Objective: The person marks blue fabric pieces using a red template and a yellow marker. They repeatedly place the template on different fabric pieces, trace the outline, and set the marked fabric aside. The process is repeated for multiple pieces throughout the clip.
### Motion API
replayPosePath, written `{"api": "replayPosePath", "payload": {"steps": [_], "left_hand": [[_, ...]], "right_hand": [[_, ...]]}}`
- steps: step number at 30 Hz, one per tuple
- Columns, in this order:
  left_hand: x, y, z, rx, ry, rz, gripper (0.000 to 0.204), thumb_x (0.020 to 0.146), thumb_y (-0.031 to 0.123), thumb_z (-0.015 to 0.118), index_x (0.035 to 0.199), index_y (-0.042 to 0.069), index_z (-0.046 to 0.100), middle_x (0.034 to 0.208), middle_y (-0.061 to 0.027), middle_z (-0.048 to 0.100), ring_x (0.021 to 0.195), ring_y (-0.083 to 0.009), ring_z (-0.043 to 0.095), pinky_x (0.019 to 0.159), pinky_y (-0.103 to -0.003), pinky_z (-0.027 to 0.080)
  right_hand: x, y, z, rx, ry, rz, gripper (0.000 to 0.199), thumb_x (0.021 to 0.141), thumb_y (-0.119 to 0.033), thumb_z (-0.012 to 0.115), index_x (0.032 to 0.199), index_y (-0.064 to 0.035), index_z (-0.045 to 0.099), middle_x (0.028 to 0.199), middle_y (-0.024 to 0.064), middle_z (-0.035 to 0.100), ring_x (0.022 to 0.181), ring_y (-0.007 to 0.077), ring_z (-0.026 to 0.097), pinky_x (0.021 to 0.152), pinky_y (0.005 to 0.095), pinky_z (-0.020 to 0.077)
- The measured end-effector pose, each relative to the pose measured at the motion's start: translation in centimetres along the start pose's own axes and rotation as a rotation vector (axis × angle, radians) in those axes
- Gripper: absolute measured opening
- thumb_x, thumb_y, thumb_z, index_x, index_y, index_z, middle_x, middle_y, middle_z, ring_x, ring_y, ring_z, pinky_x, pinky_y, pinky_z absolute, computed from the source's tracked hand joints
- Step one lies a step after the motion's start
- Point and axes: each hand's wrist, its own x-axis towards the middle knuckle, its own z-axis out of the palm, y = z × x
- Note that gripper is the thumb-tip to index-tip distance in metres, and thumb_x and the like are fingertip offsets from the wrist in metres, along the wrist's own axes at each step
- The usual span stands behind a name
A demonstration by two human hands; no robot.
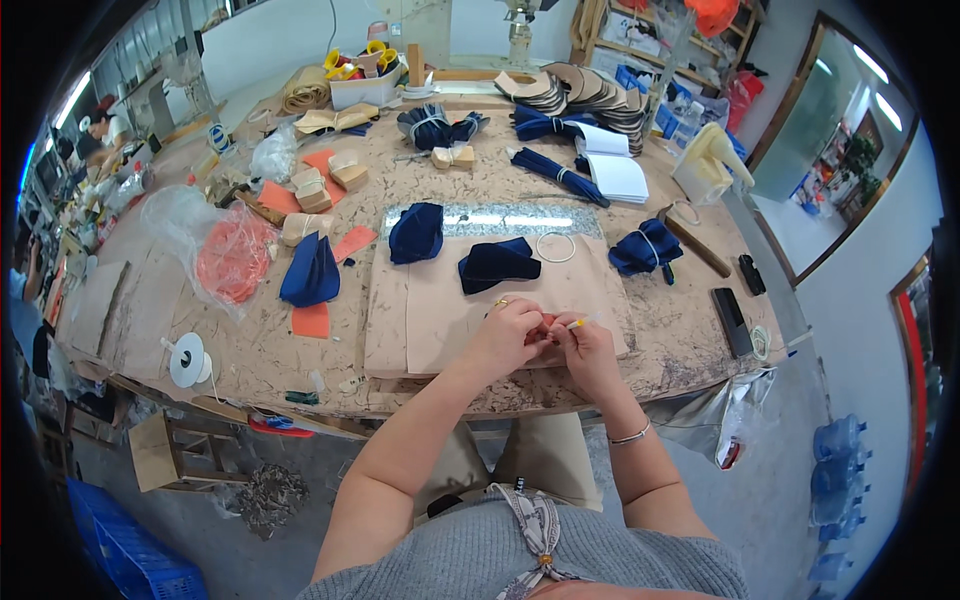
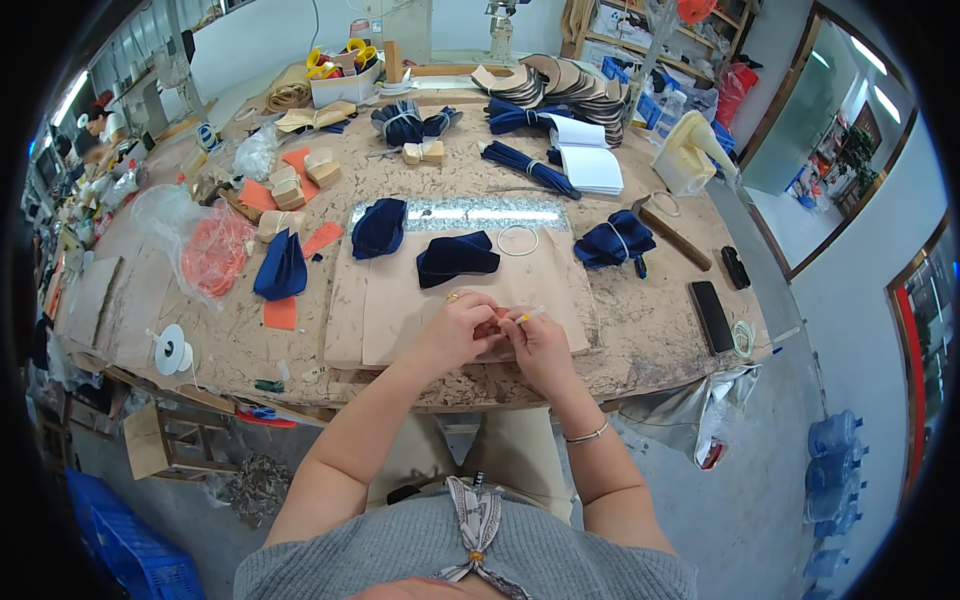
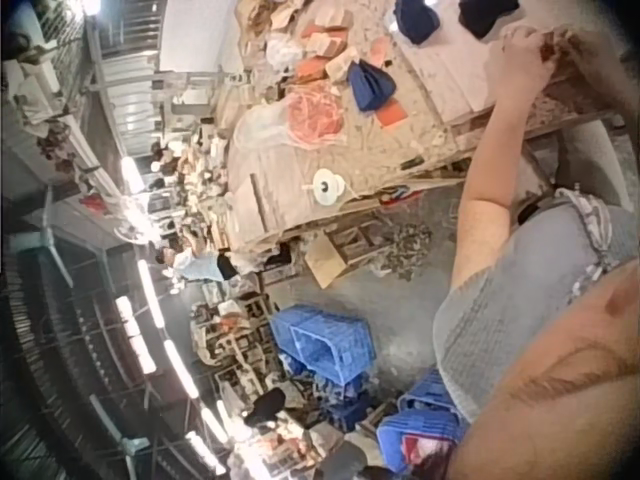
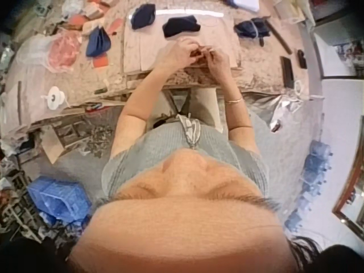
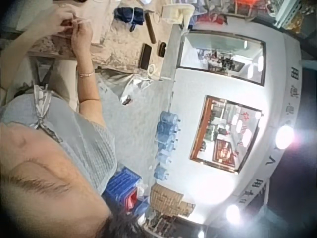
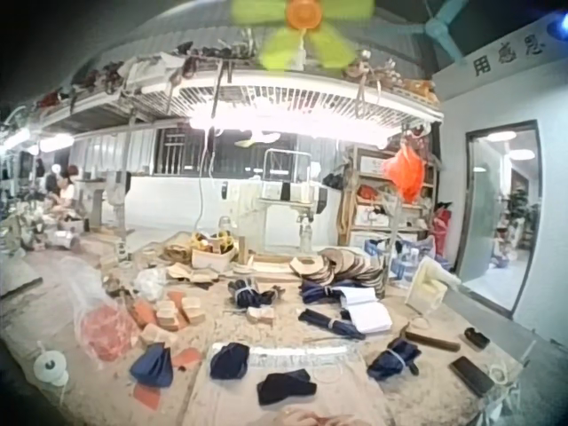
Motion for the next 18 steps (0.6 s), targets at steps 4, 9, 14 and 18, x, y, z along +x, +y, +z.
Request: {"api": "replayPosePath", "payload": {"steps": [4,9,14,18], "left_hand": [[0.3,0.5,0.1,0.019,0.019,0.011,0.031,0.067,0.009,0.083,0.093,0.003,0.068,0.103,-0.0097,0.067,0.099,-0.0287,0.063,0.086,-0.039,0.052],[0.8,2.0,-1.5,-0.170,0.108,-0.271,0.031,0.072,0.009,0.082,0.100,0.004,0.068,0.107,-0.0076,0.068,0.096,-0.0181,0.066,0.086,-0.029,0.052],[1.4,-1.1,-2.1,-0.522,0.454,-0.301,0.032,0.074,0.007,0.081,0.102,0.003,0.067,0.105,-0.0111,0.070,0.093,-0.0184,0.068,0.085,-0.029,0.053],[5.9,-0.7,-6.9,0.114,0.436,-0.065,0.030,0.077,0.010,0.081,0.103,0.002,0.068,0.103,-0.0099,0.070,0.094,-0.0162,0.066,0.083,-0.029,0.053]], "right_hand": [[0.0,1.5,-0.3,0.191,0.132,0.185,0.015,0.099,-0.016,0.060,0.094,-0.0020,0.063,0.083,0.0069,0.067,0.075,0.0166,0.066,0.066,0.0294,0.0535],[0.3,4.5,-0.9,0.797,0.449,0.369,0.022,0.104,-0.023,0.053,0.098,-0.0038,0.063,0.086,0.0029,0.065,0.078,0.0089,0.063,0.068,0.0225,0.0545],[-0.2,3.8,0.0,0.677,0.377,0.315,0.017,0.101,-0.017,0.058,0.105,-0.0033,0.065,0.092,0.0078,0.068,0.084,0.0128,0.066,0.076,0.0277,0.0553],[-0.5,2.1,0.1,0.178,0.136,-0.032,0.018,0.086,-0.013,0.071,0.104,-0.0122,0.069,0.102,0.0120,0.071,0.101,0.0228,0.068,0.090,0.0381,0.0523]]}}
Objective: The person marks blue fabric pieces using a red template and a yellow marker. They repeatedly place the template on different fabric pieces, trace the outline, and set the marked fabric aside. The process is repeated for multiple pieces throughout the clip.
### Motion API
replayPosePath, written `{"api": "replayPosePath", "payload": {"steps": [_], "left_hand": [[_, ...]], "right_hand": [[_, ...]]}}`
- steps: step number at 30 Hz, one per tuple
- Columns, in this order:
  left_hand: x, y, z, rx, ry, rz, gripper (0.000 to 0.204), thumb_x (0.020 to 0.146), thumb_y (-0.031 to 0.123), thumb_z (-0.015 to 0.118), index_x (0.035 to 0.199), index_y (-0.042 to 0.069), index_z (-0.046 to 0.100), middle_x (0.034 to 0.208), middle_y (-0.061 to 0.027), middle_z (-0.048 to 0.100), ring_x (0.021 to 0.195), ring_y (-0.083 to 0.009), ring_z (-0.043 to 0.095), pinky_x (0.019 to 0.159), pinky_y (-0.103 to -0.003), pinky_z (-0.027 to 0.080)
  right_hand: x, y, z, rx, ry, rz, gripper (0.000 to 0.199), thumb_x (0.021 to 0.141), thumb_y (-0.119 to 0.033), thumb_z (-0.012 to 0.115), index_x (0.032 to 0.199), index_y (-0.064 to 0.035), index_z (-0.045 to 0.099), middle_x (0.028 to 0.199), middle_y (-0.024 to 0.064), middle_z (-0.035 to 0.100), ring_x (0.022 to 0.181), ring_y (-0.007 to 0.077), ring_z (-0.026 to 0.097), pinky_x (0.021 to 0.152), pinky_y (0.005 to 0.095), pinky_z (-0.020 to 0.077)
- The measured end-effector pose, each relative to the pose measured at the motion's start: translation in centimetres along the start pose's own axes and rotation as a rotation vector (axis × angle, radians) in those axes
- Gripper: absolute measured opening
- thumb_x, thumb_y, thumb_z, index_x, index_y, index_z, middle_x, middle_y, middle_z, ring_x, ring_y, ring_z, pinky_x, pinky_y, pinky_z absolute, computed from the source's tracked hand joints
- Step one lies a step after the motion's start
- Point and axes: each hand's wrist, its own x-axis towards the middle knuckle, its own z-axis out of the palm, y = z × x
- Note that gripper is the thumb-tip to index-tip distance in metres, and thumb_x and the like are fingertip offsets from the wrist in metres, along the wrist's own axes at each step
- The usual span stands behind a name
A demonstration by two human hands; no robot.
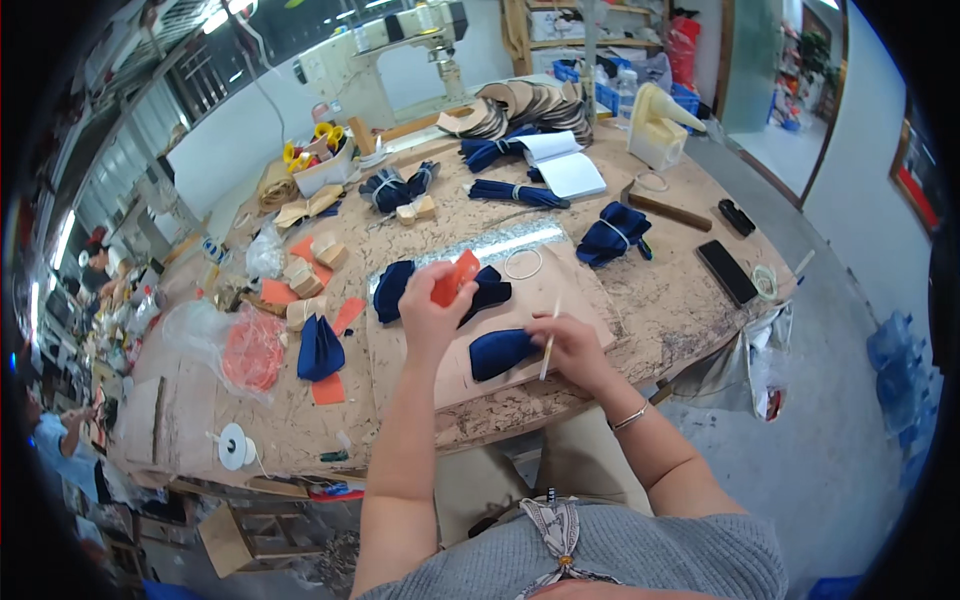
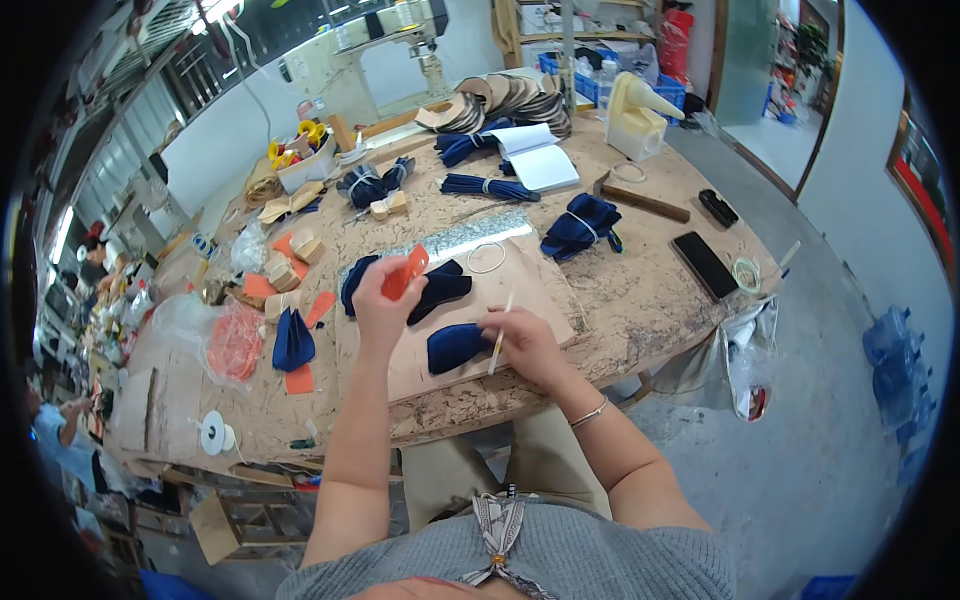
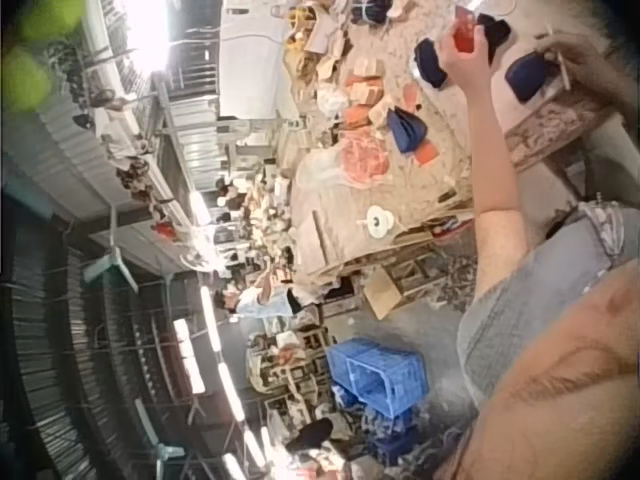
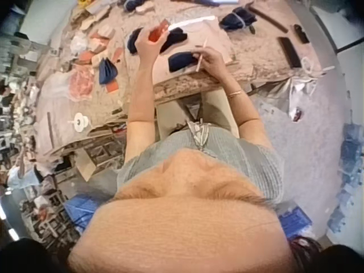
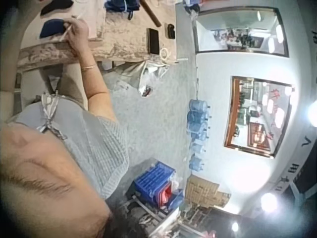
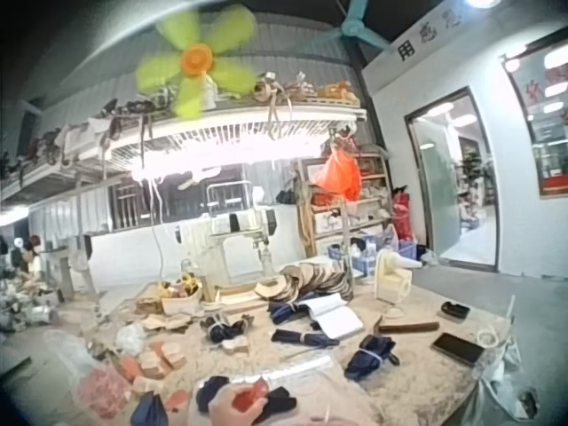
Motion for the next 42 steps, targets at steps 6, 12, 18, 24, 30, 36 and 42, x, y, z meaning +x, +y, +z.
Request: {"api": "replayPosePath", "payload": {"steps": [6,12,18,24,30,36,42], "left_hand": [[-0.6,-5.6,0.2,-0.456,0.162,-0.458,0.030,0.083,0.015,0.079,0.105,-0.003,0.068,0.094,-0.0031,0.068,0.083,-0.0075,0.061,0.078,-0.023,0.050],[-2.5,-6.3,-0.6,-0.504,0.183,-0.554,0.028,0.087,0.009,0.075,0.112,-0.001,0.064,0.101,-0.0054,0.069,0.090,-0.0107,0.065,0.084,-0.023,0.051],[-2.1,-6.0,-0.4,-0.465,0.293,-0.555,0.031,0.083,0.018,0.080,0.107,0.001,0.068,0.103,-0.0057,0.068,0.092,-0.0106,0.063,0.083,-0.025,0.051],[-2.3,-5.3,-1.2,-0.146,0.304,-0.242,0.028,0.078,0.015,0.082,0.101,0.003,0.070,0.107,-0.0079,0.066,0.099,-0.0195,0.063,0.087,-0.031,0.051],[-3.9,0.1,-0.2,-0.105,-0.336,0.132,0.026,0.071,0.007,0.083,0.096,0.011,0.074,0.111,-0.0093,0.065,0.104,-0.0268,0.061,0.089,-0.037,0.051],[-6.1,2.7,2.0,0.021,-0.492,0.121,0.021,0.073,0.014,0.080,0.093,0.010,0.076,0.109,-0.0105,0.065,0.102,-0.0294,0.061,0.089,-0.040,0.050],[-6.8,3.4,2.2,0.087,-0.501,0.081,0.021,0.073,0.014,0.080,0.093,0.009,0.075,0.106,-0.0107,0.065,0.099,-0.0290,0.062,0.087,-0.039,0.051]], "right_hand": [[1.2,-1.9,0.6,-0.432,-0.367,-0.210,0.018,0.082,-0.027,0.075,0.096,-0.0150,0.072,0.095,0.0082,0.072,0.093,0.0252,0.068,0.103,0.0464,0.0412],[3.0,-1.6,0.6,-0.304,-0.320,-0.183,0.010,0.085,-0.012,0.071,0.094,-0.0113,0.072,0.080,0.0089,0.070,0.077,0.0281,0.067,0.074,0.0371,0.0516],[9.2,-3.2,1.6,-0.396,0.166,-0.431,0.012,0.085,-0.009,0.069,0.098,-0.0093,0.070,0.076,0.0099,0.066,0.076,0.0280,0.065,0.069,0.0356,0.0496],[8.2,-1.9,3.7,-0.333,-0.024,-0.390,0.020,0.085,0.001,0.063,0.103,-0.0055,0.069,0.084,0.0128,0.068,0.080,0.0331,0.065,0.072,0.0381,0.0507],[1.4,-0.5,-1.0,-0.038,0.246,0.232,0.012,0.093,-0.008,0.064,0.103,-0.0037,0.069,0.094,0.0118,0.073,0.086,0.0247,0.070,0.076,0.0317,0.0547],[-1.5,0.5,-1.6,-0.460,0.140,-0.034,0.010,0.086,-0.010,0.068,0.095,-0.0098,0.071,0.085,0.0074,0.071,0.085,0.0269,0.067,0.083,0.0373,0.0490],[-1.2,0.3,-1.7,-0.501,0.118,-0.069,0.010,0.085,-0.010,0.067,0.095,-0.0120,0.072,0.088,0.0056,0.071,0.087,0.0253,0.067,0.082,0.0370,0.0478]]}}
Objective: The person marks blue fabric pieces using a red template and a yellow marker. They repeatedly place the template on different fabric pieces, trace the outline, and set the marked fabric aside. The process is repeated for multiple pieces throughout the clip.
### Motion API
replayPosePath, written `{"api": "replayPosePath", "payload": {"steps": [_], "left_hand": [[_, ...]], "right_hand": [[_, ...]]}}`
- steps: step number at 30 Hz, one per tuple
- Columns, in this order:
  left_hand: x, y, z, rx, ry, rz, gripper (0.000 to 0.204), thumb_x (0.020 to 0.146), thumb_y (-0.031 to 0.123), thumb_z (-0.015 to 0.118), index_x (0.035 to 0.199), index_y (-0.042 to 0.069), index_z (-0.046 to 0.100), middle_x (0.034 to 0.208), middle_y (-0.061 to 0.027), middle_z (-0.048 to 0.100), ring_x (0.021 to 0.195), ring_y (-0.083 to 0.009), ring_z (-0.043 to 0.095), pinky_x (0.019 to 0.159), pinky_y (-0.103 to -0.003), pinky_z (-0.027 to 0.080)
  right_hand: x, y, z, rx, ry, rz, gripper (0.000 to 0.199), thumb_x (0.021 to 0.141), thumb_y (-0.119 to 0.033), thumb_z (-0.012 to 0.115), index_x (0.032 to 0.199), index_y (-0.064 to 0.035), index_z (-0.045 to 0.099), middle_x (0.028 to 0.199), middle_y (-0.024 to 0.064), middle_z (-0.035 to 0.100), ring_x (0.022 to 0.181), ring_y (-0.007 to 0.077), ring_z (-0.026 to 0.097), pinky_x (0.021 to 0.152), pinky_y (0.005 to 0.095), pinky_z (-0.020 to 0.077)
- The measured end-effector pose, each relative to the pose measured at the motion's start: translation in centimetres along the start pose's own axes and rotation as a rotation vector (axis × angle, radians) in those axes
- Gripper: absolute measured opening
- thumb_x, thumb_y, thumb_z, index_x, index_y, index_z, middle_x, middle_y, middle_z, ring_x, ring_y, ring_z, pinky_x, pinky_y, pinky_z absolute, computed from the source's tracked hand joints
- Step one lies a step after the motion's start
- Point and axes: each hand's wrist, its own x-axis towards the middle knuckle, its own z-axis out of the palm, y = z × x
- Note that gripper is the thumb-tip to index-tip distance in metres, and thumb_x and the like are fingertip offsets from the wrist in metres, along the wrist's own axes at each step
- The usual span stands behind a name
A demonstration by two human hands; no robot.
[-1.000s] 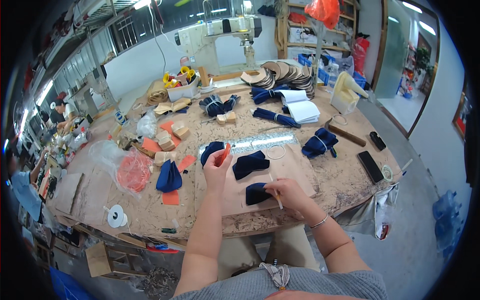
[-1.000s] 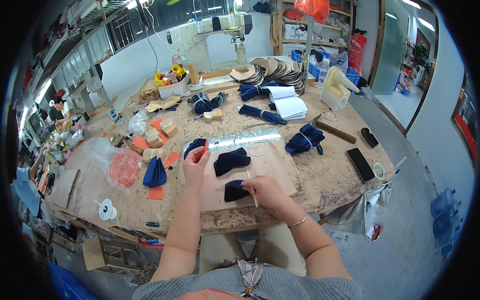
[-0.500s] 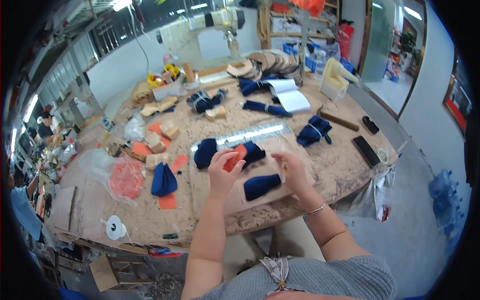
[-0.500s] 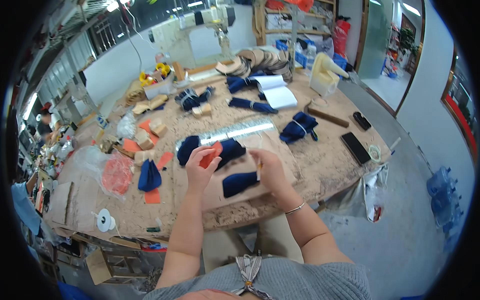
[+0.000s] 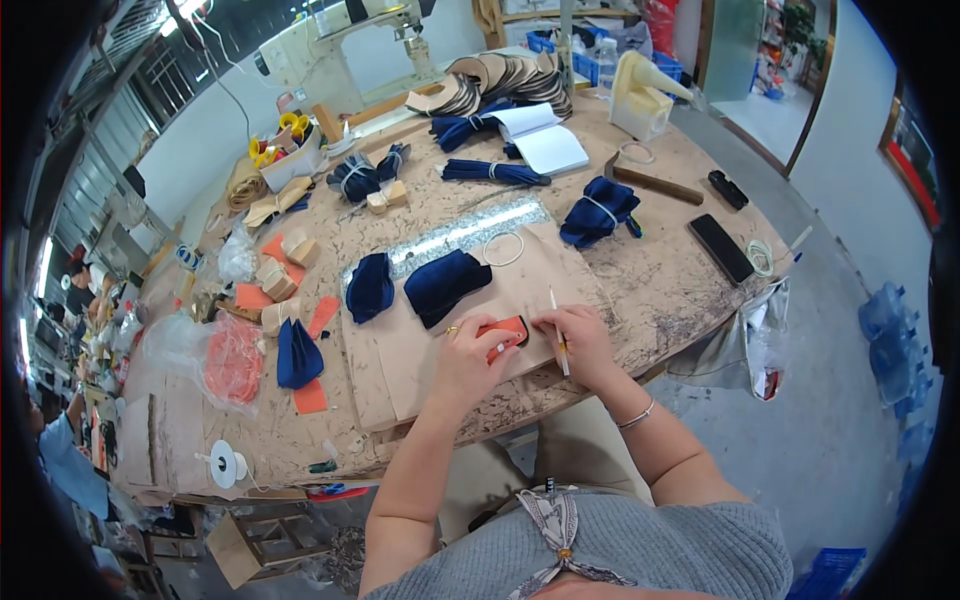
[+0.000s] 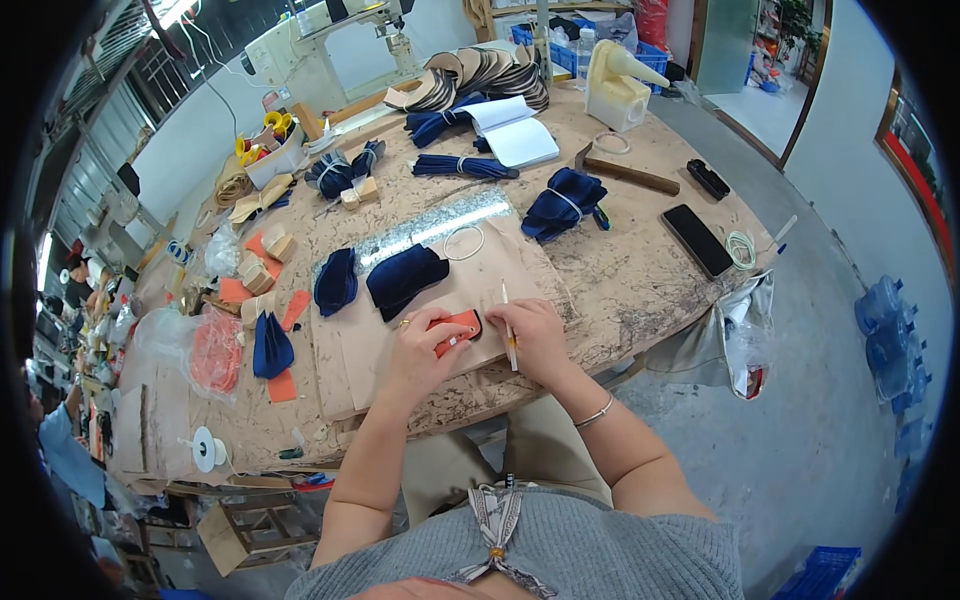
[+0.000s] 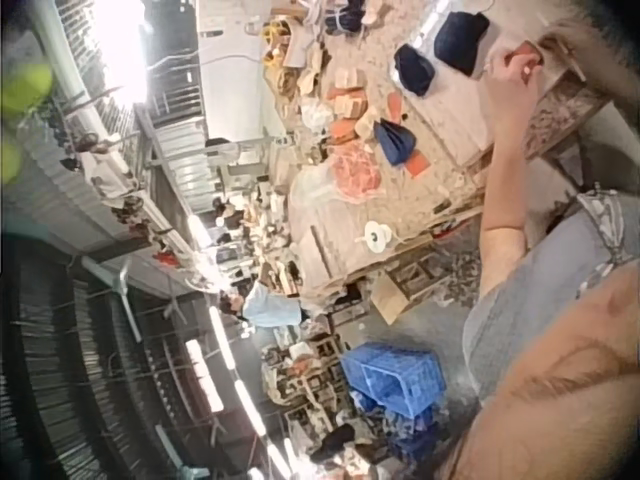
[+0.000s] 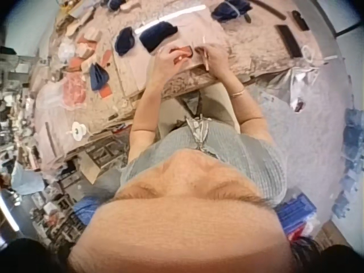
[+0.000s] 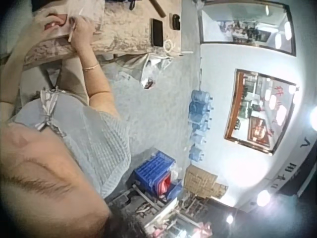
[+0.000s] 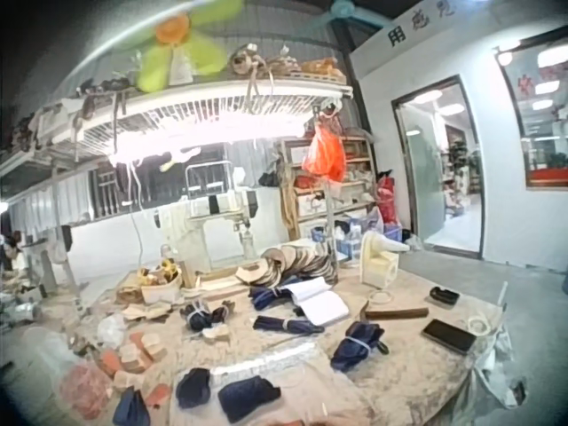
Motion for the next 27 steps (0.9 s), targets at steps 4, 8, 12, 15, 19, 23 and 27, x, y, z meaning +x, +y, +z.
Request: {"api": "replayPosePath", "payload": {"steps": [4,8,12,15,19,23,27], "left_hand": [[0.1,0.0,0.4,0.004,-0.005,0.002,0.022,0.073,0.014,0.080,0.094,0.009,0.075,0.107,-0.0103,0.064,0.100,-0.0286,0.062,0.088,-0.040,0.051],[0.0,-0.1,0.6,-0.003,-0.022,-0.006,0.021,0.074,0.015,0.080,0.094,0.010,0.074,0.109,-0.0098,0.064,0.102,-0.0282,0.062,0.089,-0.040,0.050],[0.1,-0.1,0.6,-0.013,-0.025,-0.021,0.021,0.074,0.014,0.078,0.094,0.010,0.074,0.108,-0.0092,0.064,0.101,-0.0279,0.062,0.089,-0.040,0.049],[-0.1,-0.2,0.7,-0.036,-0.024,-0.026,0.018,0.076,0.015,0.076,0.094,0.010,0.072,0.109,-0.0093,0.063,0.105,-0.0297,0.060,0.090,-0.043,0.047],[-0.1,-0.7,1.2,-0.056,-0.002,-0.021,0.017,0.076,0.013,0.076,0.090,0.007,0.069,0.106,-0.0099,0.064,0.103,-0.0301,0.060,0.088,-0.042,0.048],[-0.3,-1.0,1.4,-0.035,0.030,-0.003,0.019,0.071,0.011,0.077,0.087,0.006,0.069,0.103,-0.0091,0.065,0.099,-0.0290,0.061,0.085,-0.041,0.049],[-0.3,-1.3,1.7,-0.030,0.053,0.018,0.021,0.068,0.010,0.080,0.086,0.006,0.069,0.101,-0.0083,0.065,0.098,-0.0287,0.061,0.083,-0.041,0.050]], "right_hand": [[0.1,-0.3,-0.3,0.056,0.031,-0.028,0.013,0.087,-0.009,0.065,0.099,-0.0108,0.071,0.088,0.0057,0.070,0.087,0.0242,0.066,0.080,0.0359,0.0484],[0.4,-1.2,-1.1,0.284,0.096,0.110,0.013,0.093,-0.009,0.062,0.103,-0.0053,0.070,0.082,0.0068,0.066,0.086,0.0219,0.065,0.074,0.0334,0.0502],[1.2,1.0,-0.2,0.528,0.018,0.231,0.012,0.096,-0.010,0.060,0.100,-0.0005,0.066,0.079,0.0081,0.064,0.076,0.0199,0.065,0.066,0.0336,0.0511],[3.1,-0.8,0.2,0.613,-0.065,0.328,0.011,0.095,-0.011,0.062,0.096,0.0000,0.064,0.078,0.0092,0.064,0.069,0.0213,0.065,0.062,0.0358,0.0510],[3.9,-1.4,1.6,0.444,-0.186,0.283,0.011,0.093,-0.011,0.065,0.092,-0.0008,0.062,0.079,0.0133,0.064,0.068,0.0289,0.066,0.061,0.0376,0.0509],[3.6,-1.6,1.8,0.313,-0.160,0.032,0.009,0.091,-0.010,0.065,0.091,-0.0014,0.061,0.081,0.0161,0.064,0.070,0.0341,0.064,0.062,0.0387,0.0512],[3.7,-2.1,1.2,0.264,-0.196,0.024,0.009,0.092,-0.010,0.065,0.091,-0.0018,0.061,0.082,0.0148,0.064,0.070,0.0333,0.065,0.062,0.0387,0.0514]]}}
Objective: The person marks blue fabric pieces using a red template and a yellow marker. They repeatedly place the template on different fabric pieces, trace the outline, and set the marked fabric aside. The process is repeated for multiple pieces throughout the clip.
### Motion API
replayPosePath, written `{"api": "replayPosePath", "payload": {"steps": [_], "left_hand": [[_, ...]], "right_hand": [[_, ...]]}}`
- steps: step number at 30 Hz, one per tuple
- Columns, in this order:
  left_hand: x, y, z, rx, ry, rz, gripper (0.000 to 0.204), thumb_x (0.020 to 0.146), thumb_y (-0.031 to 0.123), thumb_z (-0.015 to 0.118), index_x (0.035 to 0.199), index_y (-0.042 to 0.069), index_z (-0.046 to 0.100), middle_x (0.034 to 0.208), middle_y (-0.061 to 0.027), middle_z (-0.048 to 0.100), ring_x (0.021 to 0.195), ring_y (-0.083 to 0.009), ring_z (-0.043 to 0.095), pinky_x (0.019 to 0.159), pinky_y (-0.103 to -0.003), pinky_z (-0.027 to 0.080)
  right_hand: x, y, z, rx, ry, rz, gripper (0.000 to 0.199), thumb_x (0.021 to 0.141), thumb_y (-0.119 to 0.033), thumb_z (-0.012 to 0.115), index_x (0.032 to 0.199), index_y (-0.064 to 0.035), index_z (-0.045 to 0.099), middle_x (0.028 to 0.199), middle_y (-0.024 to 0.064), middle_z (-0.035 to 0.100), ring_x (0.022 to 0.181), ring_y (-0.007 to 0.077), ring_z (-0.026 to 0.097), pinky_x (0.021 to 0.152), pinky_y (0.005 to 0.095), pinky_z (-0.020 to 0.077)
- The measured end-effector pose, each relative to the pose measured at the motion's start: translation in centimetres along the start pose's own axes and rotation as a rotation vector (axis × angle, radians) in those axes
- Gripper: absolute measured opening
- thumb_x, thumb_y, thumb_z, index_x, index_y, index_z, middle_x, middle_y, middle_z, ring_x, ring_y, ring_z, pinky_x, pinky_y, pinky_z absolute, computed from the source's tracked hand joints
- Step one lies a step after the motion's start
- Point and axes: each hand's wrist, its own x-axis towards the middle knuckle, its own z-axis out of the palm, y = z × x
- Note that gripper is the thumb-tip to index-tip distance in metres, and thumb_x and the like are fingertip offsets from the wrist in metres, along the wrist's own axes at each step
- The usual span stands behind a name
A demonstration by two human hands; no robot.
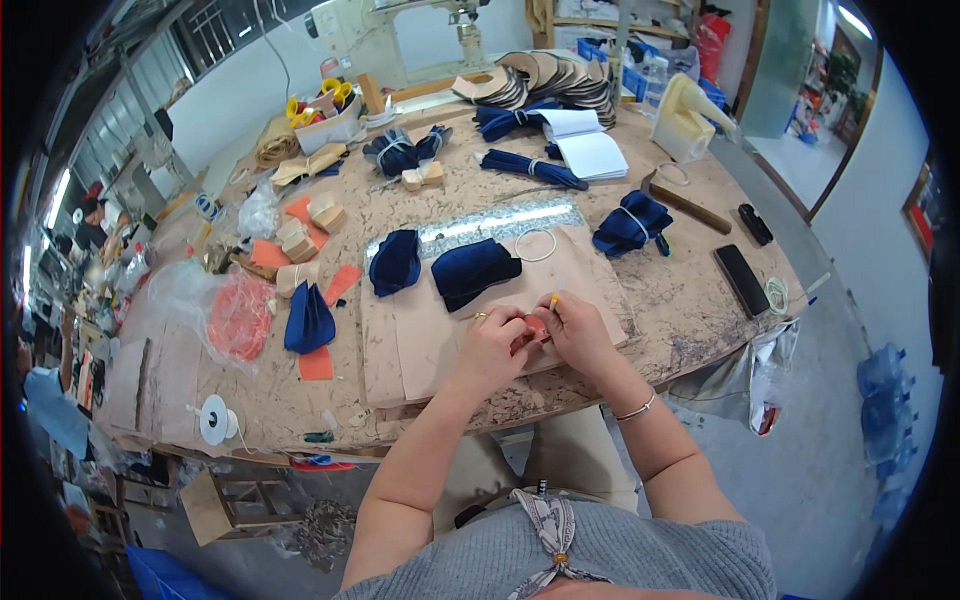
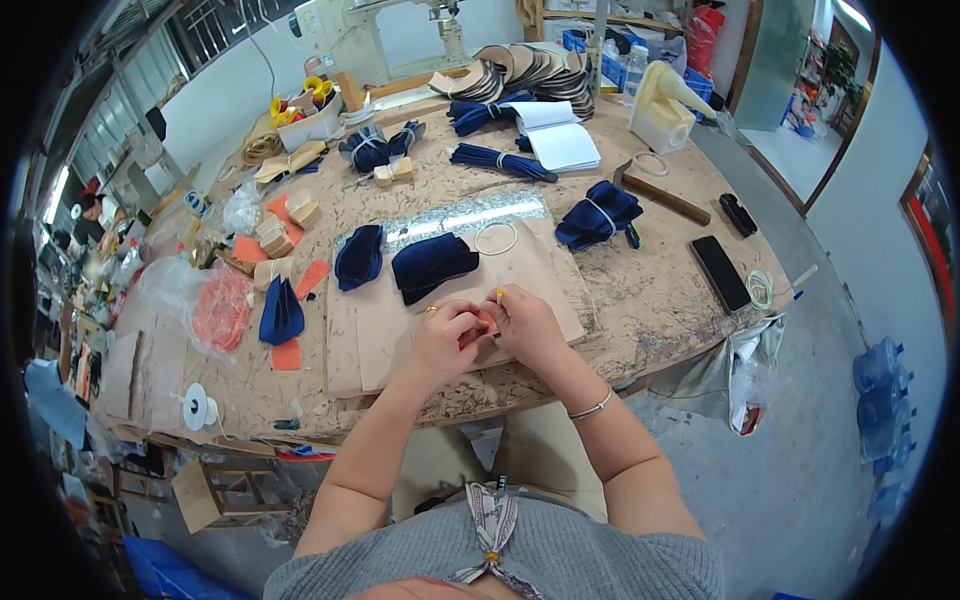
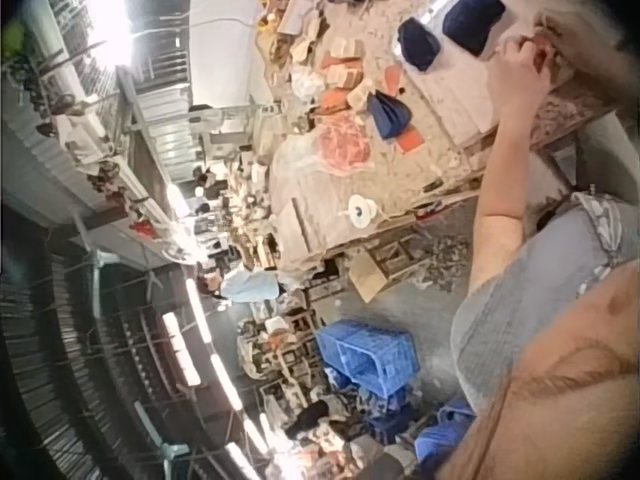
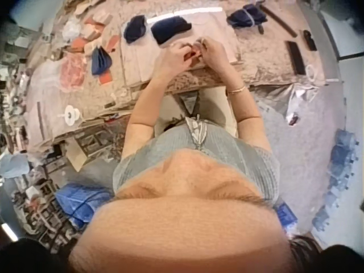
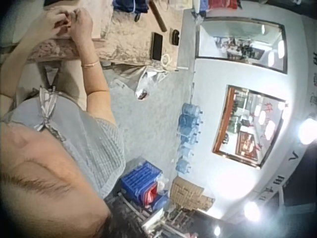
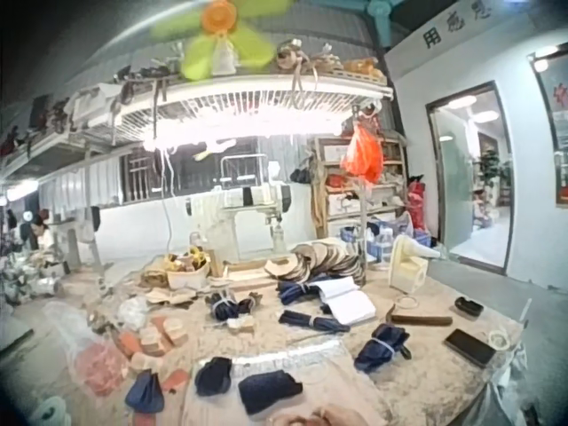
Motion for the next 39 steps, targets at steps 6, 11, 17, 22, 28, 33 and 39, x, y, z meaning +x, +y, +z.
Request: {"api": "replayPosePath", "payload": {"steps": [6,11,17,22,28,33,39], "left_hand": [[0.0,0.1,-0.1,-0.003,0.008,0.020,0.023,0.068,0.009,0.080,0.085,0.004,0.066,0.101,-0.0084,0.065,0.101,-0.0288,0.061,0.086,-0.041,0.049],[-0.1,0.1,0.0,-0.035,-0.008,-0.060,0.024,0.072,0.009,0.074,0.092,0.004,0.063,0.101,-0.0114,0.063,0.104,-0.0312,0.057,0.092,-0.042,0.045],[-0.1,0.4,-0.3,-0.042,-0.062,-0.128,0.035,0.072,0.007,0.075,0.103,0.002,0.061,0.103,-0.0124,0.063,0.107,-0.0324,0.057,0.093,-0.043,0.045],[0.0,0.1,-0.8,-0.092,-0.053,-0.166,0.035,0.075,0.014,0.077,0.105,0.003,0.062,0.103,-0.0136,0.064,0.102,-0.0335,0.060,0.091,-0.042,0.047],[0.5,-2.0,-2.6,-0.808,0.401,-0.478,0.032,0.087,0.017,0.075,0.115,0.006,0.063,0.106,-0.0067,0.067,0.096,-0.0165,0.064,0.087,-0.032,0.052],[-0.2,-5.6,-6.7,-1.509,0.885,-0.490,0.040,0.095,0.027,0.067,0.126,0.004,0.056,0.117,-0.0073,0.063,0.105,-0.0172,0.061,0.091,-0.033,0.050],[-1.9,-7.5,-7.8,-1.599,1.046,-0.563,0.036,0.095,0.028,0.066,0.123,0.008,0.058,0.114,-0.0030,0.062,0.102,-0.0147,0.060,0.085,-0.030,0.050]], "right_hand": [[-0.2,-0.3,0.1,0.042,-0.007,0.072,0.009,0.092,-0.010,0.065,0.091,-0.0022,0.062,0.081,0.0148,0.064,0.070,0.0323,0.066,0.061,0.0374,0.0518],[-0.2,-0.7,1.3,0.080,-0.026,0.042,0.008,0.093,-0.010,0.064,0.093,-0.0020,0.062,0.083,0.0150,0.065,0.070,0.0317,0.066,0.062,0.0370,0.0521],[-0.8,-0.5,0.7,0.052,-0.051,-0.083,0.010,0.093,-0.010,0.064,0.094,-0.0006,0.063,0.084,0.0151,0.066,0.068,0.0296,0.066,0.062,0.0355,0.0529],[-0.7,-0.3,1.2,0.189,-0.023,0.112,0.011,0.097,-0.010,0.060,0.096,0.0005,0.063,0.085,0.0114,0.067,0.068,0.0200,0.068,0.064,0.0311,0.0534],[-0.5,0.8,-0.7,0.226,0.156,0.090,0.014,0.094,-0.008,0.063,0.106,-0.0012,0.064,0.091,0.0119,0.067,0.080,0.0200,0.070,0.070,0.0307,0.0540],[-1.3,-1.7,0.0,-0.275,-0.334,-0.318,0.027,0.083,-0.008,0.068,0.109,-0.0047,0.064,0.104,0.0109,0.067,0.098,0.0303,0.067,0.086,0.0402,0.0529],[1.2,-2.6,1.1,-0.558,-0.607,-0.711,0.011,0.082,-0.010,0.060,0.092,-0.0056,0.057,0.078,0.0080,0.057,0.077,0.0257,0.066,0.065,0.0364,0.0537]]}}
